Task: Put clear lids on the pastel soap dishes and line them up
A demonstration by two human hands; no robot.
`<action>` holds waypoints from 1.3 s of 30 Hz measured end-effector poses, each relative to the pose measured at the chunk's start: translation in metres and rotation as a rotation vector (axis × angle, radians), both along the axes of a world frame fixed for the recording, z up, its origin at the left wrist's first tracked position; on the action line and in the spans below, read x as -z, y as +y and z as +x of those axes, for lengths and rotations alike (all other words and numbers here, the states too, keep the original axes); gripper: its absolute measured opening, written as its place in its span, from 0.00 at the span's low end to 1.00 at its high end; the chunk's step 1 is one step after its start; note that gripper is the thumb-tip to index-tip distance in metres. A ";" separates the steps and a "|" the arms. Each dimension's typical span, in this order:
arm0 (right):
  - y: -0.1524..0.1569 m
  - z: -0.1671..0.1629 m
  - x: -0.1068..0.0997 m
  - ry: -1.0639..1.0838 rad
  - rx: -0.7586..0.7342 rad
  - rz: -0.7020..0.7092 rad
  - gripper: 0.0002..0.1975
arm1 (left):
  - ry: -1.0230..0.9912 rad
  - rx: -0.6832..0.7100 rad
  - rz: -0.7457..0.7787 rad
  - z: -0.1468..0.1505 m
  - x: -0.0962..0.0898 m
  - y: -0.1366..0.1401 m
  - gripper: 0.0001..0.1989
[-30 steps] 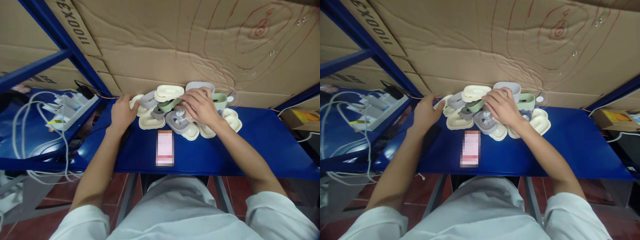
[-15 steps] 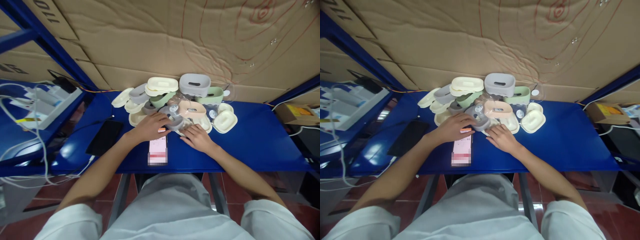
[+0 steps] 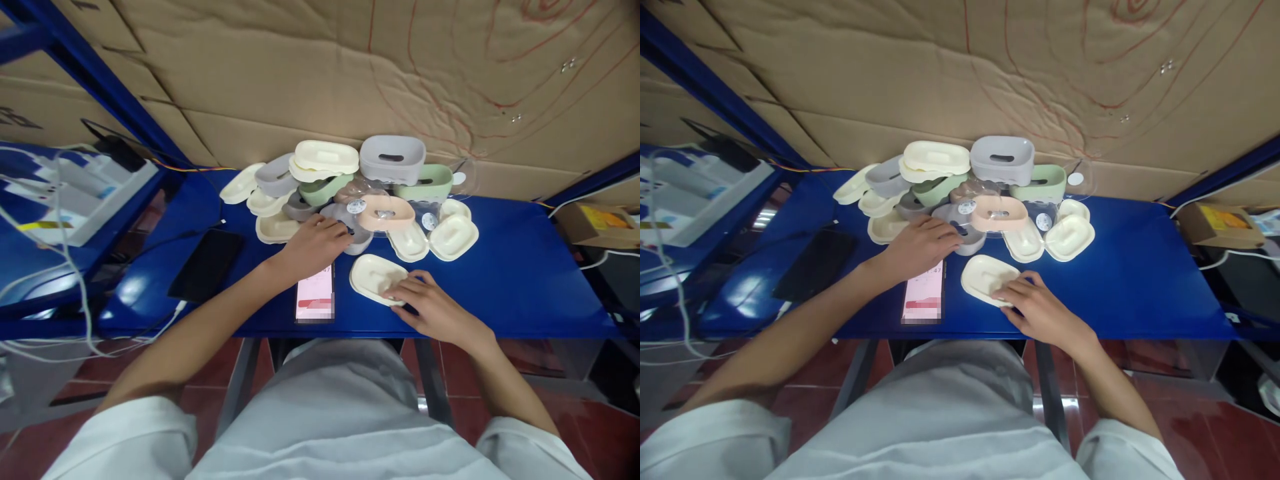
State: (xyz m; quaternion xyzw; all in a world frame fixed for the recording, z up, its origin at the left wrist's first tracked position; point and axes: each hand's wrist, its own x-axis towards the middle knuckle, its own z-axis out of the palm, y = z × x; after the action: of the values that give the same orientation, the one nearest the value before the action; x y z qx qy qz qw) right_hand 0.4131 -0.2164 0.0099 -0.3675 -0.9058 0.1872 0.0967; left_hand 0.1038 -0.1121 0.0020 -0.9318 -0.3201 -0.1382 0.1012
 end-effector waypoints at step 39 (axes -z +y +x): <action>0.051 0.005 -0.003 0.320 0.363 0.804 0.17 | -0.399 -0.380 -0.125 0.008 0.015 -0.001 0.21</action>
State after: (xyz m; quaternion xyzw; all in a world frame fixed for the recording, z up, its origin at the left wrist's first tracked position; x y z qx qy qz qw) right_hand 0.4180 -0.1651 0.0128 -0.4196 -0.8013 -0.1441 0.4012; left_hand 0.1116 -0.1134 -0.0133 -0.8139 -0.5104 -0.2777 0.0027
